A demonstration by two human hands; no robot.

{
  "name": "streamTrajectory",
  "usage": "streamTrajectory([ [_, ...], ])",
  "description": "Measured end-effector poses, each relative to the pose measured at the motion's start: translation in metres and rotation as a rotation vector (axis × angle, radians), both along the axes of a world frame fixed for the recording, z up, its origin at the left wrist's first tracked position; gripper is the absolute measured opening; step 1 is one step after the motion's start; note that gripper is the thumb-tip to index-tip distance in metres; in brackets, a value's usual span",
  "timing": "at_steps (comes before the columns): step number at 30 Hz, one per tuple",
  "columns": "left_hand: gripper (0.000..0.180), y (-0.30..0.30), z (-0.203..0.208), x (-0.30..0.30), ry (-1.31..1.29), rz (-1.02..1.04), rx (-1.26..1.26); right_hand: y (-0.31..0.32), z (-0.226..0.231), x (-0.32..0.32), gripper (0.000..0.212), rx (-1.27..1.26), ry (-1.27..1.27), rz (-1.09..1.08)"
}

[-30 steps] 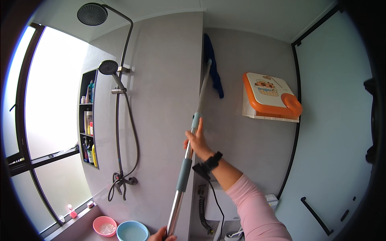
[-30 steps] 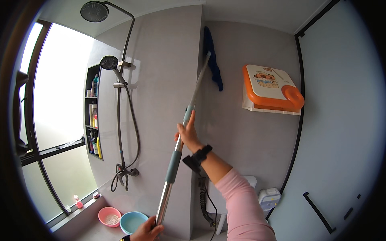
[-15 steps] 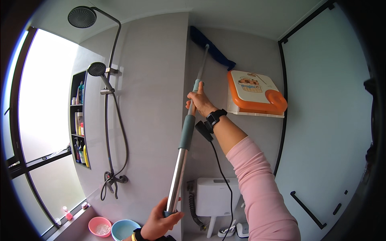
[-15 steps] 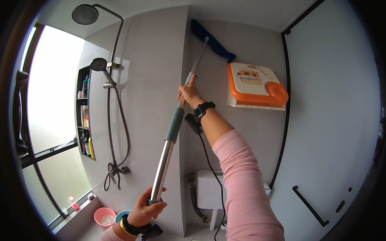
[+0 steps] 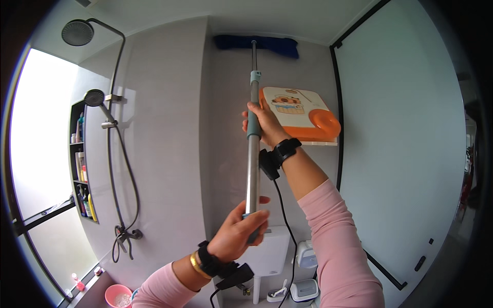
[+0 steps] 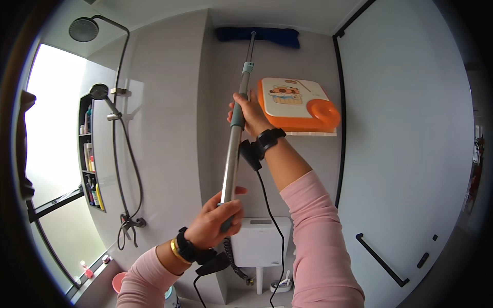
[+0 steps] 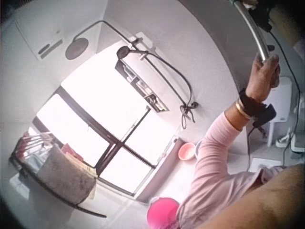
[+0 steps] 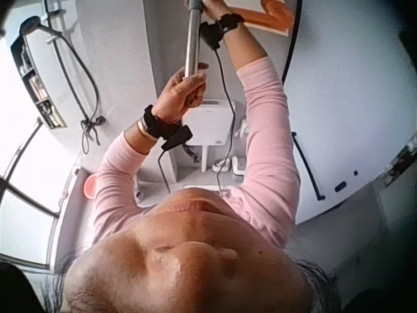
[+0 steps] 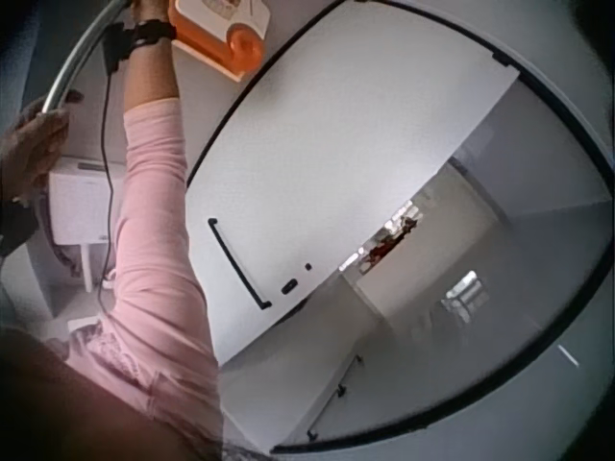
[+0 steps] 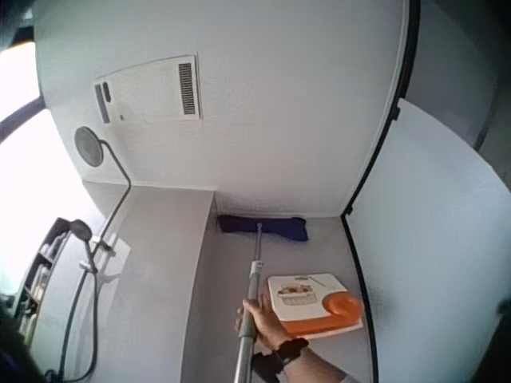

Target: The person cleans a frosted window using a long-handled mop with a blue cloth. They dip the cloth in a bucket of water, wring it, and wipe the window surface repeatedly. The person also wipes the wall near the shower and toilet area.

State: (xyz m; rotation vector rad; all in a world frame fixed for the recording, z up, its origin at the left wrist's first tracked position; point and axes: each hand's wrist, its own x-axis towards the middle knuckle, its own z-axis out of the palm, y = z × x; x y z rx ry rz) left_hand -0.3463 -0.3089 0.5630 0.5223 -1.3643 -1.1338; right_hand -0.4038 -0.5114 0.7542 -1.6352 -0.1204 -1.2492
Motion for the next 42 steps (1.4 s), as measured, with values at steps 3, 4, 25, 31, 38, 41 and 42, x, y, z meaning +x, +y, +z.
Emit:
streamTrajectory([
  [3, 0.036, -0.040, 0.003, -0.041, -0.065, -0.050, 0.015, -0.023, 0.006, -0.045, 0.041, -0.053, 0.089, -0.096],
  [4, 0.034, -0.052, 0.001, -0.056, -0.076, -0.064, 0.019, -0.031, 0.006, -0.058, 0.044, -0.038, 0.135, -0.114],
  [25, 0.022, -0.063, -0.089, -0.117, -0.240, -0.029, 0.285, -0.058, -0.121, -0.166, 0.070, 0.069, 0.139, -0.256],
  [31, 0.023, 0.004, -0.115, -0.085, -0.226, -0.216, 0.417, 0.004, -0.157, -0.147, 0.078, 0.173, 0.189, -0.248],
  [38, 0.028, 0.068, -0.120, -0.026, -0.159, -0.354, 0.283, 0.059, -0.167, -0.092, 0.075, 0.148, 0.229, -0.212],
  [41, 0.026, 0.048, -0.086, -0.002, -0.259, -0.158, 0.257, 0.048, -0.119, -0.053, 0.068, 0.079, 0.227, -0.272],
  [42, 0.025, 0.044, -0.072, 0.005, -0.198, -0.150, 0.199, 0.044, -0.098, -0.039, 0.063, 0.080, 0.220, -0.274],
])
